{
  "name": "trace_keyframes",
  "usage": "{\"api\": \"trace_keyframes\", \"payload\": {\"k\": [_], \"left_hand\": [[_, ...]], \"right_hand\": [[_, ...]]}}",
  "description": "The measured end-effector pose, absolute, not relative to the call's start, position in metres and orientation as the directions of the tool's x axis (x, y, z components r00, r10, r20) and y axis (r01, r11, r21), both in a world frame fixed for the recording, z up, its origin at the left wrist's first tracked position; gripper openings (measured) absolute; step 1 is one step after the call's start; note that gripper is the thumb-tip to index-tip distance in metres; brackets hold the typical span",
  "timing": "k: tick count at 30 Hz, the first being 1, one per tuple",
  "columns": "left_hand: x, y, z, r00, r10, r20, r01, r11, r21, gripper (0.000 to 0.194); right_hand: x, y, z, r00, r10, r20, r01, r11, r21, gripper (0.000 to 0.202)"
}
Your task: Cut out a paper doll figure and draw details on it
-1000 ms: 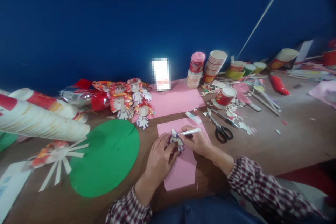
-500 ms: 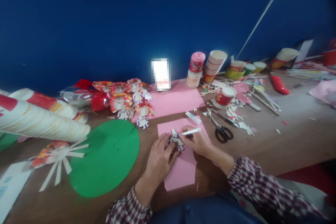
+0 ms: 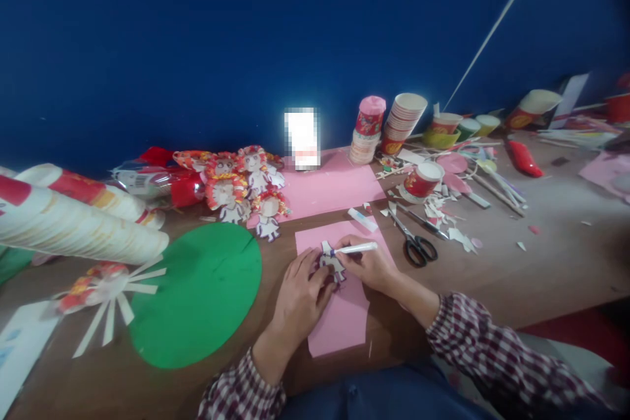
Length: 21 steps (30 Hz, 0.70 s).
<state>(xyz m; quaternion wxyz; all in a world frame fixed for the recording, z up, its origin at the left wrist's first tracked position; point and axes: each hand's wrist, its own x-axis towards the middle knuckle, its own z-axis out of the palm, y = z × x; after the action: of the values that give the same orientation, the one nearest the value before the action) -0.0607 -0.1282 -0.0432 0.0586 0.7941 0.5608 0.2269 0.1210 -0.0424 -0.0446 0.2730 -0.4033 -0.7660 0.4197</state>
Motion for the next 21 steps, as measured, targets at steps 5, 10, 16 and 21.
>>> {"api": "trace_keyframes", "payload": {"k": [5,10,16,21], "left_hand": [[-0.0609,-0.1281,-0.043,0.271,0.917,0.294,0.864,-0.366,0.346,0.023],[-0.0611,-0.1281,-0.0429,0.269,0.917,0.296,0.866,-0.364,0.342,0.022],[-0.061,-0.1282,-0.0432,0.268,0.915,0.301,0.867,-0.365,0.338,0.022],[-0.0605,-0.1279,-0.0412,0.266,0.921,0.285,0.867,-0.358,0.348,0.021]], "right_hand": [[0.121,-0.0428,-0.0399,-0.536,0.838,0.107,0.389,0.357,-0.85,0.011],[0.1205,-0.0427,-0.0378,-0.532,0.842,0.091,0.373,0.33,-0.867,0.009],[0.1205,-0.0428,-0.0363,-0.531,0.843,0.088,0.377,0.329,-0.866,0.008],[0.12,-0.0428,-0.0374,-0.514,0.853,0.086,0.373,0.312,-0.874,0.007]]}}
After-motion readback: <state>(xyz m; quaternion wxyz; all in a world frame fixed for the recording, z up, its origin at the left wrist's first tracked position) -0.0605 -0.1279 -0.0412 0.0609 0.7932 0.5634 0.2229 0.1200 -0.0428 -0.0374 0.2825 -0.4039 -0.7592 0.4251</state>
